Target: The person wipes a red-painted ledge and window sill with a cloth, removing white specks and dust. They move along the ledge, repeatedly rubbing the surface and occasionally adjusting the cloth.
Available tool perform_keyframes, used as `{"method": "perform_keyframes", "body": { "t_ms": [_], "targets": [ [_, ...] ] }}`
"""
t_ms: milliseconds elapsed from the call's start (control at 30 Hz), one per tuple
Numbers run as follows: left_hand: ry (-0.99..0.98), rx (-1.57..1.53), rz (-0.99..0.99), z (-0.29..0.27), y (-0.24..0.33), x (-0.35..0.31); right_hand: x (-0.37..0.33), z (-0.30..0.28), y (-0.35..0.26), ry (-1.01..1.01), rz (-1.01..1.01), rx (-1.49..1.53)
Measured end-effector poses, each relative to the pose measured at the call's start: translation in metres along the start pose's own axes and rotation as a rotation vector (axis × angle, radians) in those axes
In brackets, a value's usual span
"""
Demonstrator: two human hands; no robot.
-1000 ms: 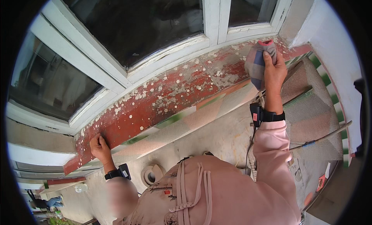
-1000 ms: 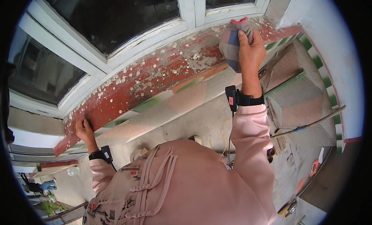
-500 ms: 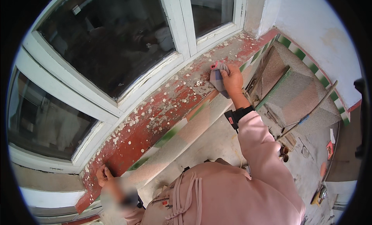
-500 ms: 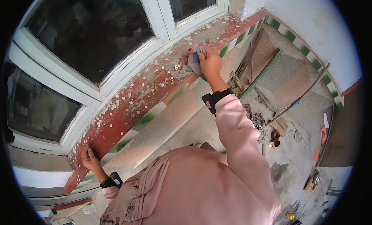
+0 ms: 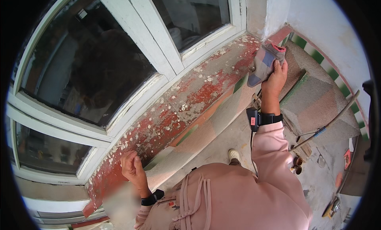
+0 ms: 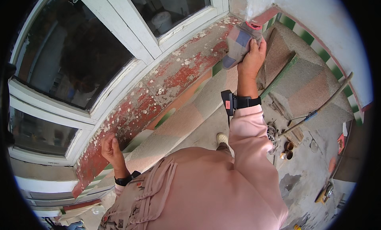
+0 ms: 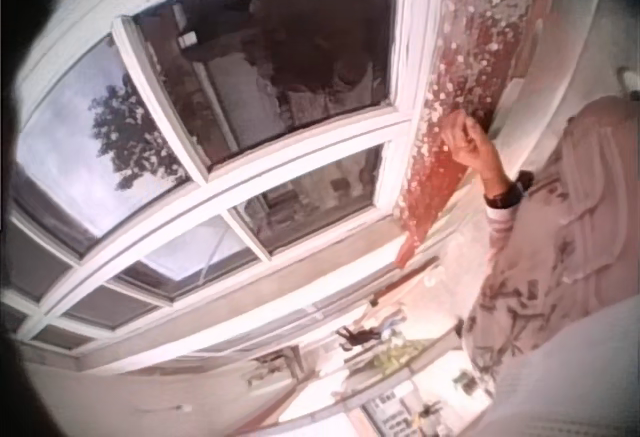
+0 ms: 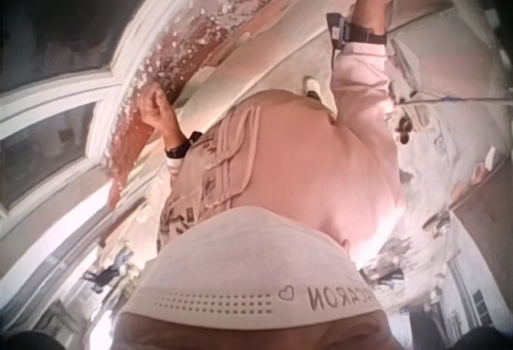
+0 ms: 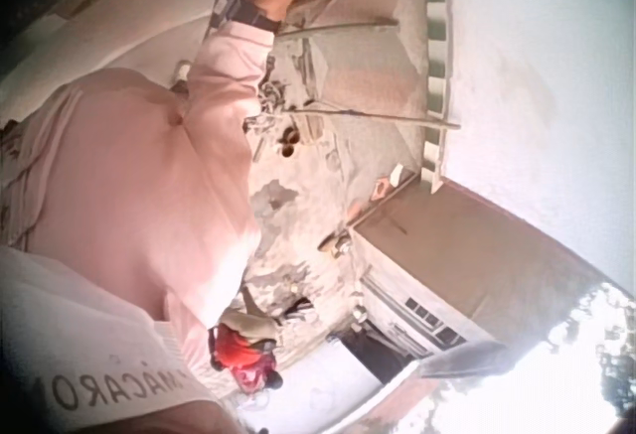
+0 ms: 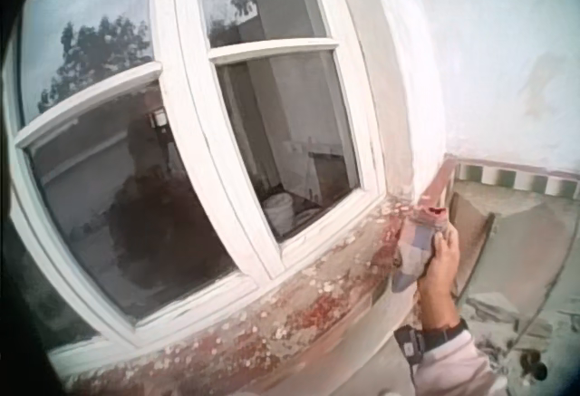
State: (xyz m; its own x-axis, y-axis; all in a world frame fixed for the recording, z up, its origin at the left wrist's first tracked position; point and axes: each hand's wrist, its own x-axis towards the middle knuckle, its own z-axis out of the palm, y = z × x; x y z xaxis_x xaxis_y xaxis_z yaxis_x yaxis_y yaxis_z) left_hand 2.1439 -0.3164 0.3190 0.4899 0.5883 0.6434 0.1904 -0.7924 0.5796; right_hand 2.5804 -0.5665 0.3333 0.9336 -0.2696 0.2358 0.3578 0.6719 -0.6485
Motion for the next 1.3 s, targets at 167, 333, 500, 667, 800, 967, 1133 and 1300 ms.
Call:
{"method": "perform_keyframes", "body": {
  "t_ms": [167,333,500,667,800,967,1133,1300],
  "targets": [
    [-0.029,0.382,0.174,0.056,0.006,0.010,0.085,-0.060,0.032,0.201,0.094,0.033],
    [-0.014,0.443,0.072,0.062,0.000,0.006,0.137,-0.079,0.078,0.196,0.297,-0.203],
    [-0.022,0.449,0.089,0.063,-0.001,0.006,0.120,-0.071,0.100,0.061,0.274,-0.699],
    [-0.047,0.449,0.122,0.063,-0.002,0.007,0.039,-0.053,0.085,-0.089,0.150,-1.330],
    [-0.052,0.413,0.182,0.063,0.000,0.008,-0.034,-0.033,0.069,-0.201,0.241,-1.366],
    [-0.082,0.337,0.219,0.060,0.000,0.006,-0.123,-0.015,0.057,-0.291,0.293,-1.253],
    [-0.074,0.306,0.229,0.054,-0.004,0.003,-0.152,-0.004,0.059,-0.270,0.245,-1.253],
    [-0.081,0.287,0.163,0.048,-0.006,0.001,-0.123,-0.002,0.060,-0.222,0.240,-1.273]
  ]
}}
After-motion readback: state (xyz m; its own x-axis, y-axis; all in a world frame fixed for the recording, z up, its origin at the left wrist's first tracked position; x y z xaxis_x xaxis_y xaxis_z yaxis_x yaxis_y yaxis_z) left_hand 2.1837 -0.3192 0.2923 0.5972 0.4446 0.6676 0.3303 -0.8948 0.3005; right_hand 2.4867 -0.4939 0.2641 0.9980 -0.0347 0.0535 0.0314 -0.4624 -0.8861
